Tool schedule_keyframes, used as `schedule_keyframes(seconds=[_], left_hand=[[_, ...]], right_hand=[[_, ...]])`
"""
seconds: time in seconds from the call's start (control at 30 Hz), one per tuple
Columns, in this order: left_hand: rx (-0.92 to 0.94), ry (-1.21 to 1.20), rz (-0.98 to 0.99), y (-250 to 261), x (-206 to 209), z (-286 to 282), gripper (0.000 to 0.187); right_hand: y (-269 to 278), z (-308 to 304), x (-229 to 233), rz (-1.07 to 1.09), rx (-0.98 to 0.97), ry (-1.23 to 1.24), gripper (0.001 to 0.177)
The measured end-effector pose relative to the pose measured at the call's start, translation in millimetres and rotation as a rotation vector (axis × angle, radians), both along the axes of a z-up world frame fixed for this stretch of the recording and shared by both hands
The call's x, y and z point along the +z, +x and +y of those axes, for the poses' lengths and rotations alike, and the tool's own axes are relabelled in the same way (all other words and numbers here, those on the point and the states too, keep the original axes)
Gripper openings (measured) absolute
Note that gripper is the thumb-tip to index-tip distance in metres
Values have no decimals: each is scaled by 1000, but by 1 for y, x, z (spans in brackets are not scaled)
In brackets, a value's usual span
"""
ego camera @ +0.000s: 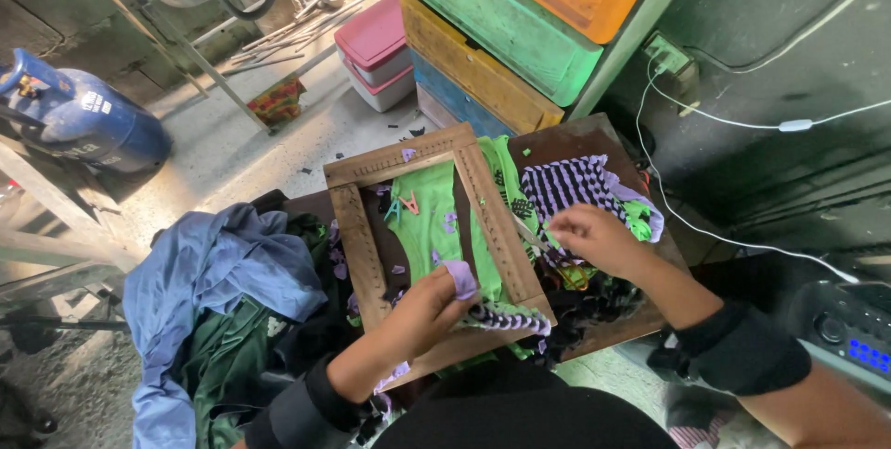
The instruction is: The person straightens a green fabric strip by hand, shaking it out and smoothing it with both hands.
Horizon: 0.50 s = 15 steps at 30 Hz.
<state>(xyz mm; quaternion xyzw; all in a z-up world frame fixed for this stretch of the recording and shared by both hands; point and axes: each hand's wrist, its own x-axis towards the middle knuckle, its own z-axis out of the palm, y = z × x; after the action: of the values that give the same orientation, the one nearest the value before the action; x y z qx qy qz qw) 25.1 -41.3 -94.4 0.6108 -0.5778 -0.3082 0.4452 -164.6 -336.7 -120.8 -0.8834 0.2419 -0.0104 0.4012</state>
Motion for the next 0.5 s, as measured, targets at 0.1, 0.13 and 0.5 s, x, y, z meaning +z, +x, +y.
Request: schedule_keyframes(seconds=[0.1,0.13,0.5], left_hand=[[59,-149,-116,0,-4,-4,18],[63,-152,-115,0,-6,-6,18],[151,-97,-260,-2,13,-22,16]], right_hand=[[-20,-5,-56,285,-34,-6,19],[-29,-8,-83,286,-30,-10,19],[-22,22,-142,416,87,-456,53]])
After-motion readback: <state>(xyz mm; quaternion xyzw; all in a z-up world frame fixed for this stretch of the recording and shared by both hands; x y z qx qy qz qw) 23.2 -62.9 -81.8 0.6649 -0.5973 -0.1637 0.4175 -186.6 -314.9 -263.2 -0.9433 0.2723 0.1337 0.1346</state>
